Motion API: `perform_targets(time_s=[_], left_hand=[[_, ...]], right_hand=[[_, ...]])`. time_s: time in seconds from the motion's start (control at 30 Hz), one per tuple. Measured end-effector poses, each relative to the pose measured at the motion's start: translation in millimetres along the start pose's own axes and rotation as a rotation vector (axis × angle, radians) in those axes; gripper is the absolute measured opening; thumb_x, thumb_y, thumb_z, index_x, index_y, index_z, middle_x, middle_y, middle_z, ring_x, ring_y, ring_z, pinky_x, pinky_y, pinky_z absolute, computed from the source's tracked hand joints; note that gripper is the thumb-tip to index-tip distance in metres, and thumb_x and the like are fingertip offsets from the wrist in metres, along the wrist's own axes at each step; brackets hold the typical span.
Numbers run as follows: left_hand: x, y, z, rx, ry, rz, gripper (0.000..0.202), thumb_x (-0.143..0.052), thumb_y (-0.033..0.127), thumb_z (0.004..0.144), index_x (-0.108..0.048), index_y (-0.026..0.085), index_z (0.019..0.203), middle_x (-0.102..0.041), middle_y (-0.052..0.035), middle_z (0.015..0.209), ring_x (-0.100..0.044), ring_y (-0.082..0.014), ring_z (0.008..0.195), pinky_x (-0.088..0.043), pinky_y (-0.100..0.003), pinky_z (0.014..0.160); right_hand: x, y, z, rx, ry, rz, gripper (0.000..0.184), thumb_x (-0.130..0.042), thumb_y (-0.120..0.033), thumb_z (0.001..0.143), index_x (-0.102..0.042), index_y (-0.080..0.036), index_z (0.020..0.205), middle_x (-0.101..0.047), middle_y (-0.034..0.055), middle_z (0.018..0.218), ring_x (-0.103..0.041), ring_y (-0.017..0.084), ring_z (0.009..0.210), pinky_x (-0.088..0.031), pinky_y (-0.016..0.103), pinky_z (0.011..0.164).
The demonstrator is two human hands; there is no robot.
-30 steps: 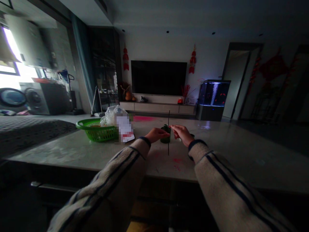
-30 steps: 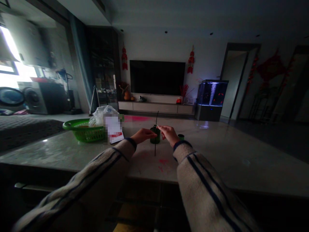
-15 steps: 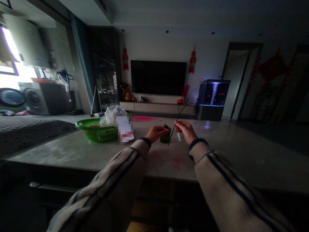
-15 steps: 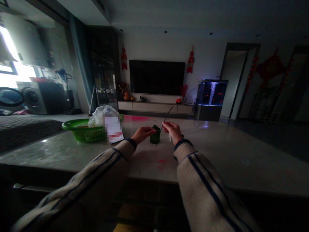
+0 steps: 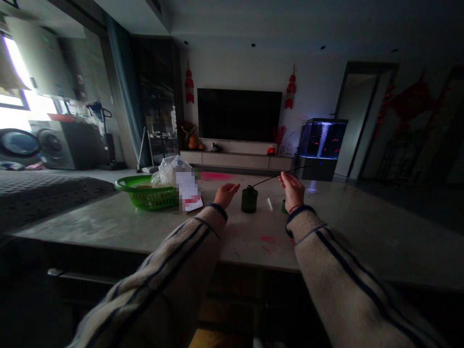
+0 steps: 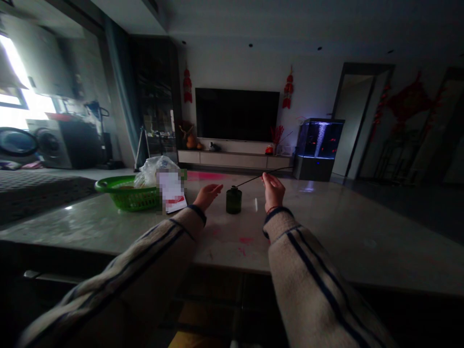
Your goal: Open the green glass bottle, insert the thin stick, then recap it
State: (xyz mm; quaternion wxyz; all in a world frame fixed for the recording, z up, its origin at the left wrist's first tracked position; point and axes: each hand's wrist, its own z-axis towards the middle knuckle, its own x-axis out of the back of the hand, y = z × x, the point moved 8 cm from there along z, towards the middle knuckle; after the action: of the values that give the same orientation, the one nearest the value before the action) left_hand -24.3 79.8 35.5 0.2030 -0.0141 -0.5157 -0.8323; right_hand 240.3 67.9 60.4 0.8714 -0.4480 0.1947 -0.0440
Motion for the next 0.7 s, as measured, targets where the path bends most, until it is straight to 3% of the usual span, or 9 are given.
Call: perform_targets(time_s=[0.17,0.3,0.7], left_hand=[[-19.1,-10.3,-6.2,0.111,-0.133,-0.088,0.051,-0.072,0.046,0.052,-0.059,0.013,0.089,-0.064,-0.006,0.079,-0.059,-0.0147,0.075,-0.043,-0.027,0.071],[-37.0,-18.1,-14.8,0.206,-0.265,-0.148,0.06,-0.079,0.039,0.043,-0.056,0.013,0.092,-0.064,-0.0067,0.084,-0.061,-0.0175,0.079,-0.045,-0.032,0.076],[-38.4,-19.7,-16.3,0.182,-0.262,-0.104,0.059,-0.081,0.03,0.043,-0.055,0.013,0.093,-0.064,-0.0056,0.081,-0.062,-0.0195,0.078,-0.046,-0.038,0.078]], right_hand=[[0.0,-4.1,-4.7,-0.036,0.057,0.096,0.047,-0.062,-0.049,0.059,-0.06,-0.012,0.087,-0.067,0.0099,0.086,-0.062,0.016,0.079,-0.047,0.024,0.063],[-1.8,-5.3,-5.4,-0.022,0.054,0.146,0.043,-0.065,-0.044,0.058,-0.06,-0.011,0.086,-0.067,0.0098,0.084,-0.062,0.016,0.08,-0.047,0.024,0.066],[-32.7,3.4,-9.1,0.056,-0.177,0.09,0.036,-0.066,-0.043,0.058,-0.063,-0.012,0.077,-0.068,0.0081,0.078,-0.062,0.016,0.078,-0.047,0.03,0.077]])
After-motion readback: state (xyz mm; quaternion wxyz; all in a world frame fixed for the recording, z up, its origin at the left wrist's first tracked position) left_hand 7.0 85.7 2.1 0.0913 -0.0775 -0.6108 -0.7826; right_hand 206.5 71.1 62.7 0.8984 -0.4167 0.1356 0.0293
